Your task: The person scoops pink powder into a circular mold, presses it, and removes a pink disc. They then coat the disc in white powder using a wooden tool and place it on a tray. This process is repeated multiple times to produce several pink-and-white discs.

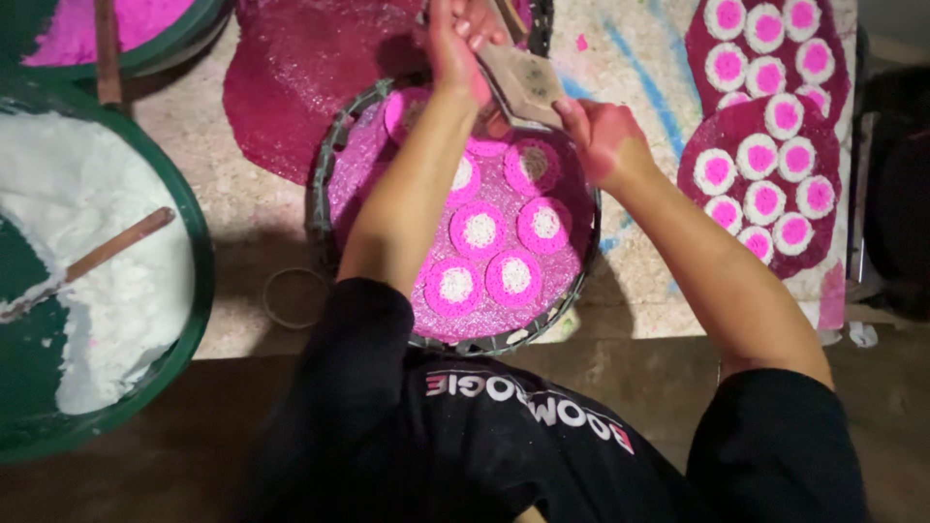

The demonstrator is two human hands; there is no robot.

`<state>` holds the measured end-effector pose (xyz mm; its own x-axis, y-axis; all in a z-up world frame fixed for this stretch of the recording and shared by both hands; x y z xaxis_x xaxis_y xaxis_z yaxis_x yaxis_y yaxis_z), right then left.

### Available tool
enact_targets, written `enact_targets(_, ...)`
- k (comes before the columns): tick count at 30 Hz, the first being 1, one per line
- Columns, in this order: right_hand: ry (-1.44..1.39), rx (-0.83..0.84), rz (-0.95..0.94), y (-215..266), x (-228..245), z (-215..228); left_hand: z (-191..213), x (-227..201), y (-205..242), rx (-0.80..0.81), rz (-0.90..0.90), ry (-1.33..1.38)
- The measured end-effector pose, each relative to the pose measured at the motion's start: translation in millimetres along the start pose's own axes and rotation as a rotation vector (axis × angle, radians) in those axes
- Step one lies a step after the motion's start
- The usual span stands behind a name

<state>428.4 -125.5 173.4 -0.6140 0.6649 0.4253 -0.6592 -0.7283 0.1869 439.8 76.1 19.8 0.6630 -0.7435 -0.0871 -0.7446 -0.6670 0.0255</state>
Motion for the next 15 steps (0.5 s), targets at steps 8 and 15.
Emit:
enact_targets(8,-0.213,-0.12,0.089,-1.9,-22.6,-14.0,-10.9,-5.0,-24.1,0.193,-0.005,-0.306)
enact_targets(15,-0.419,-0.092,0.086,6.2,-55.2,-37.5,63.4,-6.8,68.6,-0.119,0.622,-1.01)
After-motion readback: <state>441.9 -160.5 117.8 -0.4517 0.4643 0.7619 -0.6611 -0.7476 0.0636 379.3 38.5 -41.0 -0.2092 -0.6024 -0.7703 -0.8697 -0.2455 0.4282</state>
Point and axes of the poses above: each hand's wrist, its own y-axis away from the middle knuckle, its own z-axis out of the back of the hand, x = y × z, the point moved 10 cm from there along -y, towards the middle knuckle, and after that the axes turned 2 degrees about -z, right-handed, at the moved point
